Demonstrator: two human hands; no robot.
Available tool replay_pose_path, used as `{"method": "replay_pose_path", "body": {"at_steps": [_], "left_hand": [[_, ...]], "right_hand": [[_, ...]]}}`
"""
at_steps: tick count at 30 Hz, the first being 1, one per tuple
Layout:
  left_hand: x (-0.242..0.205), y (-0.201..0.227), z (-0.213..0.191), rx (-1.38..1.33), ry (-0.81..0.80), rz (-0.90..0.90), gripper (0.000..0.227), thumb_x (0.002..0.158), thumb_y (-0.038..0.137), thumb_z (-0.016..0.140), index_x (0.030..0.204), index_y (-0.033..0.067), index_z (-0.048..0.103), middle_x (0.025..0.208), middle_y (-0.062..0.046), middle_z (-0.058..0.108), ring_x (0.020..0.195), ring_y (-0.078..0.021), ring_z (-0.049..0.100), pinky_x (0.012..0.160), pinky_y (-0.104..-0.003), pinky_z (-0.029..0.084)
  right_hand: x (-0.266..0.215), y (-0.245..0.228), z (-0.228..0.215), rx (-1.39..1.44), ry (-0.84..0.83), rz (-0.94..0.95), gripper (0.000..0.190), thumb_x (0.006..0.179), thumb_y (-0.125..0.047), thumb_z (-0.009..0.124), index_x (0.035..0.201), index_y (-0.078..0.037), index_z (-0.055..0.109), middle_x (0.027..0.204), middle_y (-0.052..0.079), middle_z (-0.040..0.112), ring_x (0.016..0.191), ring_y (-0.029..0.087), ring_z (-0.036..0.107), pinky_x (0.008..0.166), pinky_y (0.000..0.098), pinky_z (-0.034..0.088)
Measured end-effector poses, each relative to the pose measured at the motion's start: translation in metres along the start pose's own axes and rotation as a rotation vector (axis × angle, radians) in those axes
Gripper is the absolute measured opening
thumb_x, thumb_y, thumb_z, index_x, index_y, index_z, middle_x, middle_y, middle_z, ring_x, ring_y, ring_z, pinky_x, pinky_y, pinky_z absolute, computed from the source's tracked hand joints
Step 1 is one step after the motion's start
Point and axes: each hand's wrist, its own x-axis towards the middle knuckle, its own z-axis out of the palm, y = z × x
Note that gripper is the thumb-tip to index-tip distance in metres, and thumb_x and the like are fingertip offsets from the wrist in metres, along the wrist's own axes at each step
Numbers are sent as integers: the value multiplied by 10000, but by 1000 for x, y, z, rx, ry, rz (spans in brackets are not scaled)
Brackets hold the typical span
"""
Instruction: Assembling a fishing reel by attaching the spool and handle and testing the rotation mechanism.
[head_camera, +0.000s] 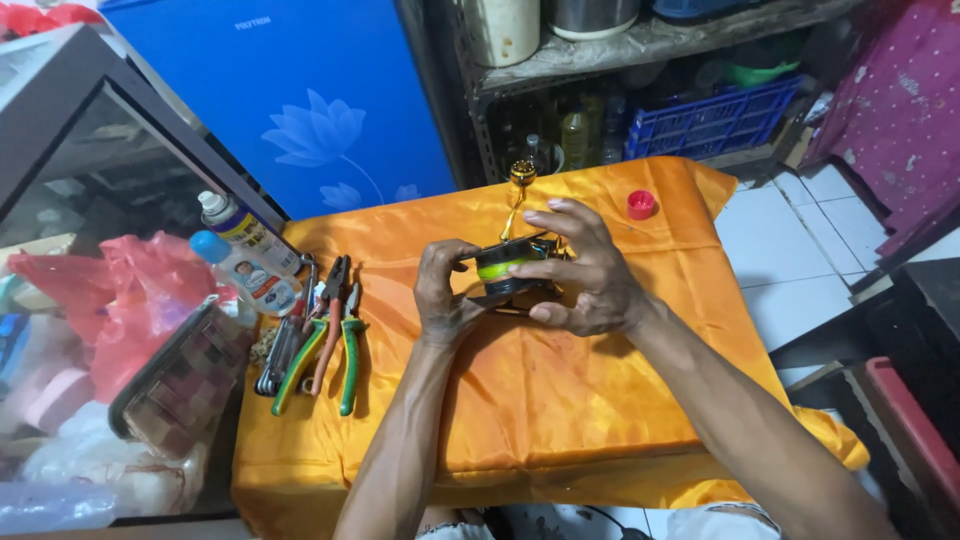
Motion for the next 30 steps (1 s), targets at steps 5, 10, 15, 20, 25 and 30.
{"method": "replay_pose_path", "body": {"at_steps": [5, 10, 15, 20, 25, 30], "left_hand": [[4, 5, -1, -59, 21, -17, 613, 643, 270, 1010, 1103, 41, 676, 1010, -88, 655, 910, -266, 664, 707, -339, 623], [0, 4, -2, -131, 58, -61, 607, 657, 260, 1008, 1106, 40, 664, 1028, -97, 648, 907, -264, 660, 731, -352, 626], [-2, 4, 1, -173, 26, -66, 608, 686, 261, 983, 1106, 8, 624, 1046, -129, 643, 966, -295, 681, 779, -380, 625], [1, 4, 0, -190, 67, -70, 623, 705, 289, 976, 1113, -1, 604, 1070, -149, 636, 1009, -308, 680, 818, -399, 619], [-4, 0, 5, -210, 91, -63, 528, 801, 294, 916, 1085, -5, 587, 1042, -139, 622, 1010, -316, 690, 870, -406, 600], [3, 12, 7, -175, 97, -10, 414, 886, 305, 833, 1019, -8, 599, 989, -147, 648, 970, -334, 706, 880, -410, 590]], "right_hand": [[-11, 12, -2, -23, 27, 5, 481, 899, -599, 658, 1159, -219, 798, 1432, 162, 574, 1367, 420, 466, 1185, 529, 332], [-16, 20, -3, -66, 47, 23, 482, 891, -595, 689, 1019, -141, 786, 1403, 173, 600, 1324, 437, 514, 1159, 549, 371], [-7, 0, 3, 12, 77, -19, 512, 878, -606, 677, 1167, -201, 802, 1404, 174, 582, 1322, 422, 518, 1165, 541, 376], [-13, 13, 7, 54, 104, 26, 513, 911, -562, 674, 1184, -140, 774, 1416, 201, 562, 1335, 442, 508, 1155, 554, 368], [-14, 7, 5, 139, 64, 130, 530, 946, -560, 627, 1084, -64, 751, 1416, 219, 564, 1360, 442, 483, 1155, 536, 346], [-22, 10, 22, 333, -3, 314, 630, 958, -615, 562, 1078, -18, 725, 1407, 210, 557, 1392, 413, 455, 1169, 517, 338]]}}
